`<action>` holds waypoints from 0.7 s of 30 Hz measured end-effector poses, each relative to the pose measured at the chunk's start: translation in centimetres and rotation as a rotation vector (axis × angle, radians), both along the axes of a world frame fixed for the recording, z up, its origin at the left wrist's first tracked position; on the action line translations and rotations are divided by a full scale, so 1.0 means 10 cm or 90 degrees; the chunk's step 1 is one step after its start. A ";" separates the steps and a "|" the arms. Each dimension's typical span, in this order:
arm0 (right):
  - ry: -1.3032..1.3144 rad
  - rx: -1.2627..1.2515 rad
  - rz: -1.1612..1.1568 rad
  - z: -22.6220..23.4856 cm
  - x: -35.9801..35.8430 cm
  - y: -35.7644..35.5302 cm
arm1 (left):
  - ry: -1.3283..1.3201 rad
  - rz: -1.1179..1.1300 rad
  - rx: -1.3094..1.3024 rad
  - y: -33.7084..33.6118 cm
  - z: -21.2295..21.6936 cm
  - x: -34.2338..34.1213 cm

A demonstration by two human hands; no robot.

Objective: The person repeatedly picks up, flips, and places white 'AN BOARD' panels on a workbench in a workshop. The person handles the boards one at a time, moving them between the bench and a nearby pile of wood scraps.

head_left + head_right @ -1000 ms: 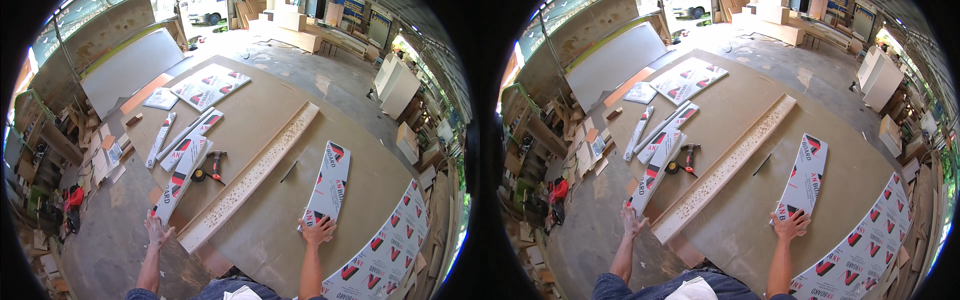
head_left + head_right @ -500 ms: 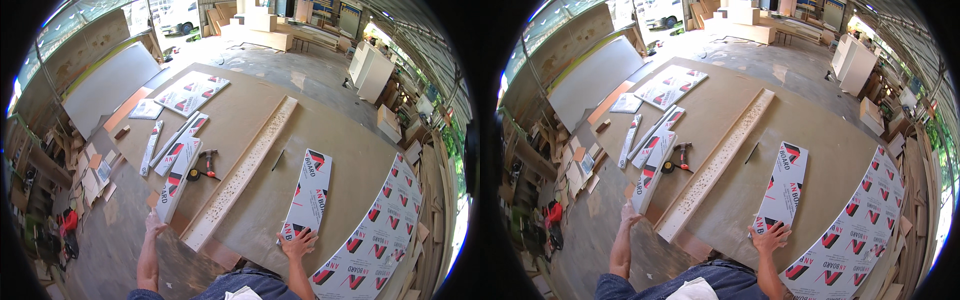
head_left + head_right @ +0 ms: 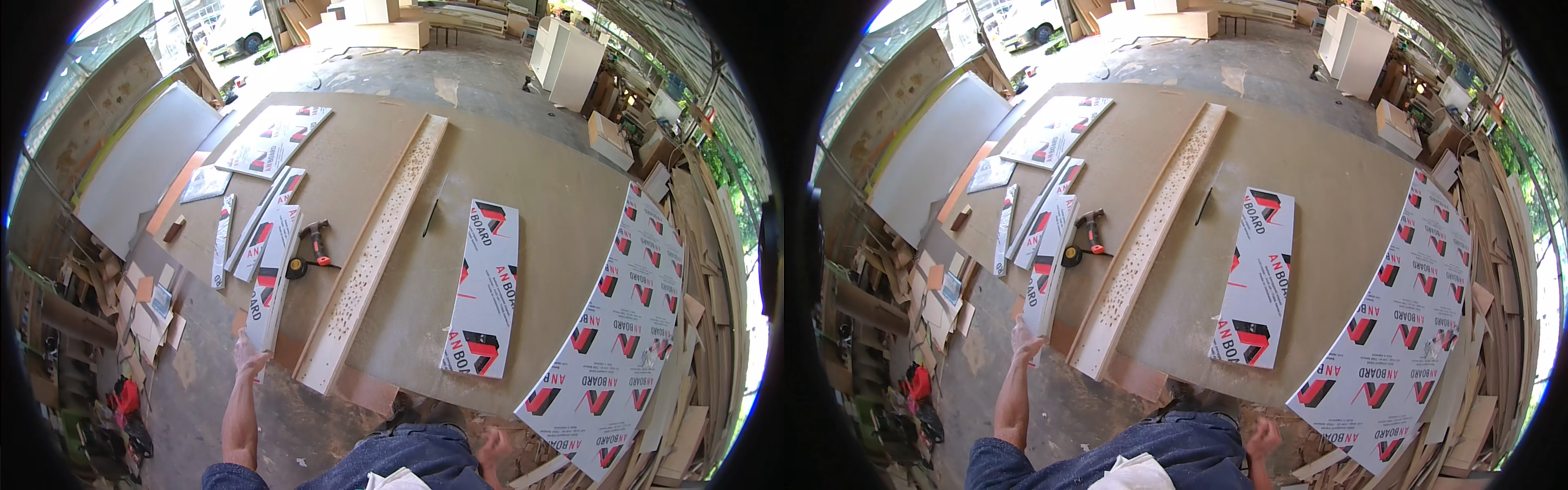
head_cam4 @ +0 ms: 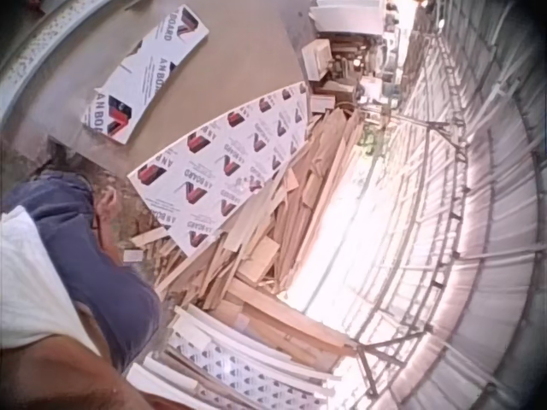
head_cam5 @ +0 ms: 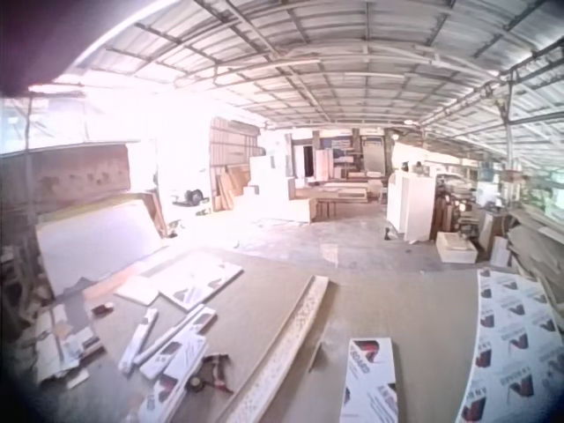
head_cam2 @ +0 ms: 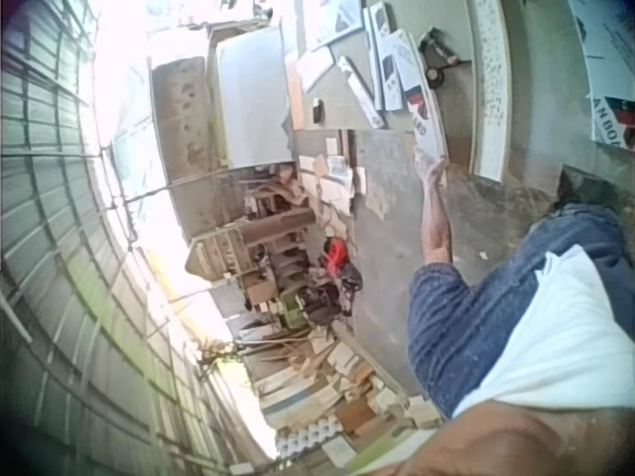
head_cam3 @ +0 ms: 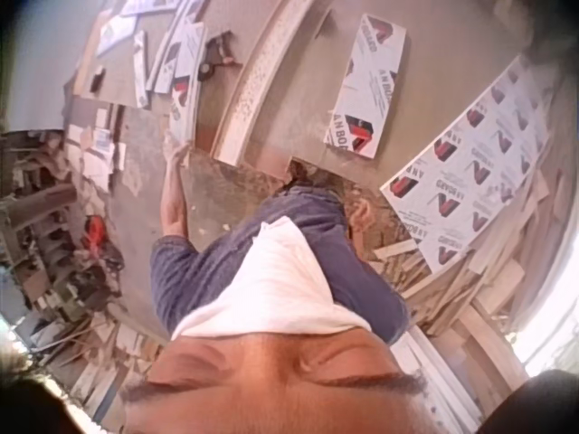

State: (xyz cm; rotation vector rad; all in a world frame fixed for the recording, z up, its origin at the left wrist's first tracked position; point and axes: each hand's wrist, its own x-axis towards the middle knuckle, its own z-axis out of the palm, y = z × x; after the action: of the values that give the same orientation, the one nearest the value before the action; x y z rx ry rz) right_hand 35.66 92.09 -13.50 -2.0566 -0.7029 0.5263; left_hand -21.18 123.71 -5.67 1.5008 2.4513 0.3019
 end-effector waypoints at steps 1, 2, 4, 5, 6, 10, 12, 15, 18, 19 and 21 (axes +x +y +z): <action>0.146 -0.051 -0.125 -0.26 0.09 -0.35 | -0.008 0.010 -0.014 0.02 0.07 0.03; 0.147 -0.027 -0.228 -0.46 0.21 -0.68 | -0.018 0.012 -0.028 0.07 0.13 0.11; 0.206 0.042 -0.449 -0.74 0.59 -1.01 | -0.045 0.013 -0.027 0.07 0.19 0.15; 0.263 0.087 -0.572 -0.83 0.85 -1.13 | -0.064 0.006 -0.014 0.06 0.12 0.02; 0.319 0.130 -0.696 -0.90 1.12 -1.27 | -0.085 -0.001 -0.004 0.03 0.02 -0.10; 0.405 0.486 -0.943 -0.69 2.03 -1.67 | -0.102 0.049 0.104 -0.12 0.19 0.24; 0.429 0.653 -0.900 -0.28 2.20 -1.40 | -0.084 0.059 0.196 -0.38 0.15 0.14; 0.439 0.804 -0.787 0.44 2.36 -1.15 | -0.002 0.094 0.298 -0.81 -0.19 0.28; 0.439 0.791 -0.766 0.44 2.58 -1.28 | 0.013 0.187 0.272 -1.41 -0.55 0.41; 0.441 0.767 -0.766 0.38 2.63 -1.29 | 0.030 0.236 0.253 -1.69 -0.73 0.42; 0.454 0.695 -0.773 0.18 2.71 -1.32 | 0.026 0.295 0.134 -2.34 -1.11 0.39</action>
State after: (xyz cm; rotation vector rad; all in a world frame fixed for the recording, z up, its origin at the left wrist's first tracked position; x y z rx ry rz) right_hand 62.79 78.86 -11.71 -0.8277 0.6184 0.0501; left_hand -17.24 100.29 -16.72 0.9907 2.8533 0.6376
